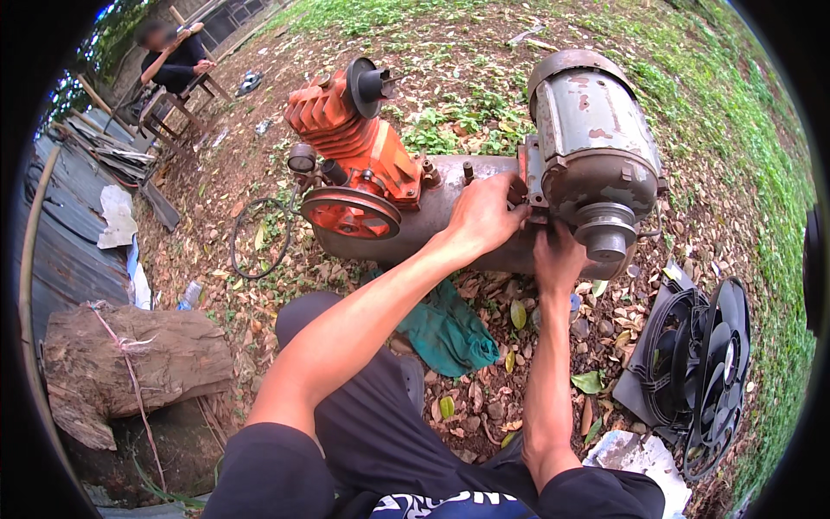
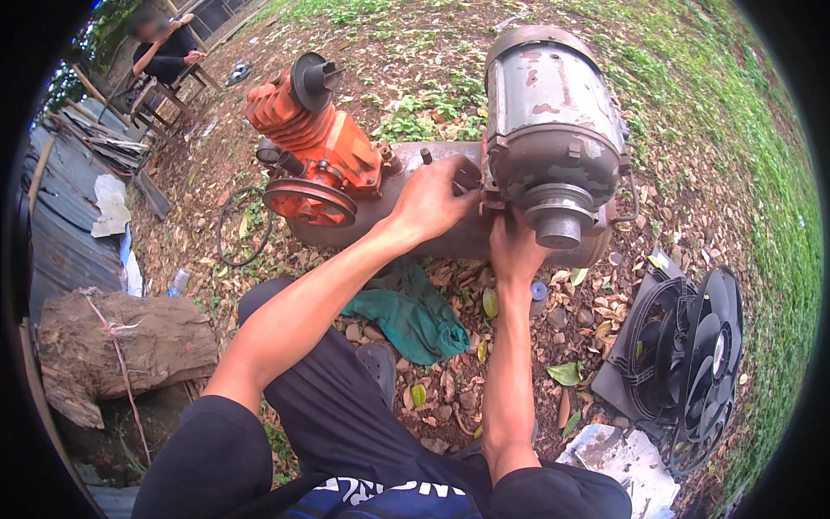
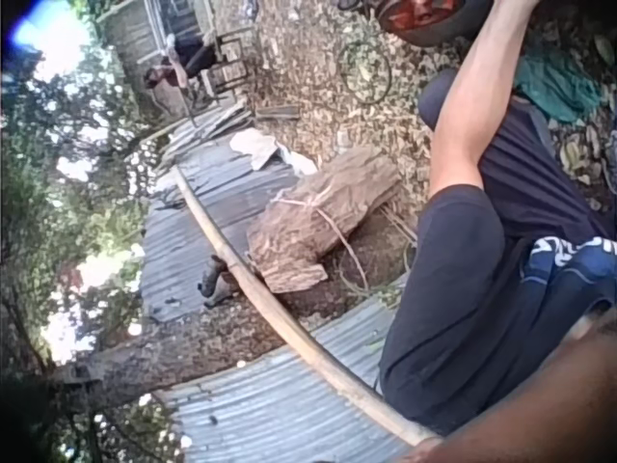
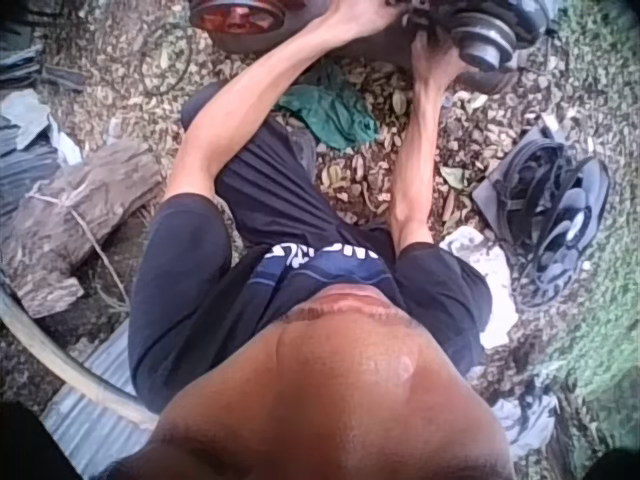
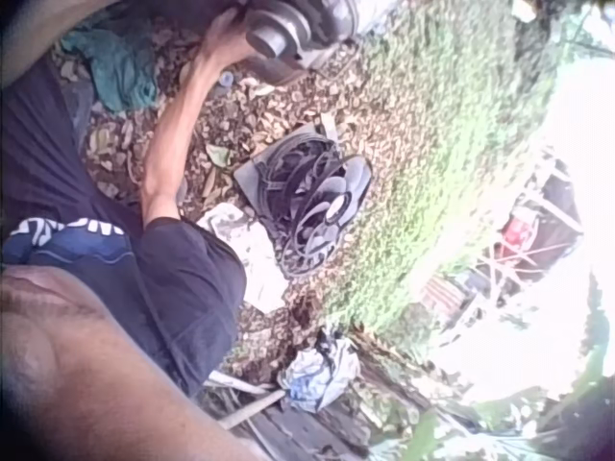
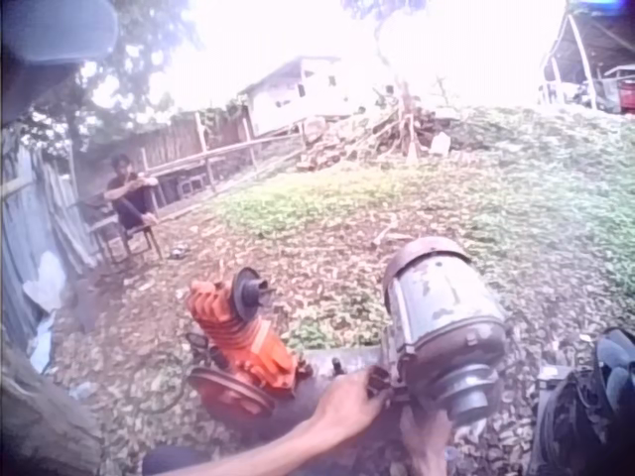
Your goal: The person uses a T-handle wrench to tighten bolts on a red engine component. They then lift a large electric motor and place it onto a metal mounting plate attached to a cylindrical tank. Finally, they use a wrench to tighten the bolts securing the motor to the plate.
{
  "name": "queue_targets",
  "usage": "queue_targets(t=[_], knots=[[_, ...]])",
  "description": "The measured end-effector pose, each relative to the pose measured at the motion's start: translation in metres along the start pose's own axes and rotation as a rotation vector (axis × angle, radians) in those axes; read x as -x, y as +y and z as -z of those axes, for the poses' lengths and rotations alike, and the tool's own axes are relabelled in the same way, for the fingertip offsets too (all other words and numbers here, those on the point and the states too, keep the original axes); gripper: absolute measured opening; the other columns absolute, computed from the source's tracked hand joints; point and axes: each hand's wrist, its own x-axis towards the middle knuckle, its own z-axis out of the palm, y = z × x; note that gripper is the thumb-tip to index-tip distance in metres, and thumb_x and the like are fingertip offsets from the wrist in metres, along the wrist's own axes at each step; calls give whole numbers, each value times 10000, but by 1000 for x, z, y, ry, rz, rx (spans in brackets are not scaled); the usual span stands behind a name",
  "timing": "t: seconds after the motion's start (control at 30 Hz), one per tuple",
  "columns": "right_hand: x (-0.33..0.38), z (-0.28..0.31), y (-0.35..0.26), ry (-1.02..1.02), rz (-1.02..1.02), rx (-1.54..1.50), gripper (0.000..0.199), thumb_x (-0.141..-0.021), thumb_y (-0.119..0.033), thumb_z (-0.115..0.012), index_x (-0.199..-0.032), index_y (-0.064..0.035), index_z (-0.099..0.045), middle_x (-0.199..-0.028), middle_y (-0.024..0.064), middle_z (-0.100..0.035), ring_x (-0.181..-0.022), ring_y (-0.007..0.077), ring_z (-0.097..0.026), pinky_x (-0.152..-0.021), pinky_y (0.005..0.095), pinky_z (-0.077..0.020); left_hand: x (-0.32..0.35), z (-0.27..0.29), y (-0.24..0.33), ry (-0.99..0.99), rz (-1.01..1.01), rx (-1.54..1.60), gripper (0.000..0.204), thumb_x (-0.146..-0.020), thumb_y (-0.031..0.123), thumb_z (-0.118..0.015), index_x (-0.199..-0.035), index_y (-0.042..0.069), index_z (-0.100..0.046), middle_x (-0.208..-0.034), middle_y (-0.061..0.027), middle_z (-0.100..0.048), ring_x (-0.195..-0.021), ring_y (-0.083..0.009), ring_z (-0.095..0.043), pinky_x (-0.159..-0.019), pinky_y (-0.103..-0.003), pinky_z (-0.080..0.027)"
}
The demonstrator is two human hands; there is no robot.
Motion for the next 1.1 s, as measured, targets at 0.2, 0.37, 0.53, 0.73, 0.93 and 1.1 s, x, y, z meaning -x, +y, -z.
queue_targets(t=[0.2,0.37,0.53,0.73,0.93,1.1], knots=[[2,3,-16,-1,-27,88,289,-756,-199,-712,-996,-37,-717,-933,189,-702,-882,377,-660,-832,465,-479,0,1,-3,-14,-11,-53,260,-797,181,-693,-993,12,-671,-904,-158,-715,-836,-313,-697,-756,-393,-536],[0,9,-25,-42,-69,50,278,-756,-207,-718,-977,-38,-722,-923,183,-701,-882,375,-654,-841,463,-465,0,0,-6,-9,-20,-58,260,-796,181,-693,-991,11,-674,-913,-158,-715,-830,-311,-698,-754,-392,-537],[-1,3,-21,-37,-87,-38,269,-769,-190,-709,-975,-17,-714,-945,191,-693,-880,373,-641,-863,451,-453,-2,-5,-7,10,-38,-72,255,-795,184,-696,-991,23,-679,-912,-148,-714,-821,-308,-699,-744,-394,-541],[-5,7,-10,-182,-194,-199,274,-808,-162,-676,-1030,-5,-704,-997,201,-688,-952,341,-647,-873,397,-473,-1,-4,-5,12,-27,-81,237,-800,181,-699,-981,29,-683,-903,-143,-713,-814,-309,-700,-740,-397,-543],[-9,11,-7,-227,-183,-250,281,-809,-162,-674,-1018,24,-700,-976,211,-691,-951,330,-655,-861,387,-483,-2,-9,-4,14,-13,-60,231,-804,181,-700,-974,26,-684,-896,-144,-714,-824,-296,-704,-744,-395,-545],[-7,4,-13,-156,-185,-160,257,-798,-160,-678,-976,23,-708,-971,212,-687,-949,344,-645,-858,394,-476,-1,-7,-4,12,19,-56,236,-812,193,-693,-975,22,-684,-896,-154,-712,-826,-298,-703,-746,-403,-540]])
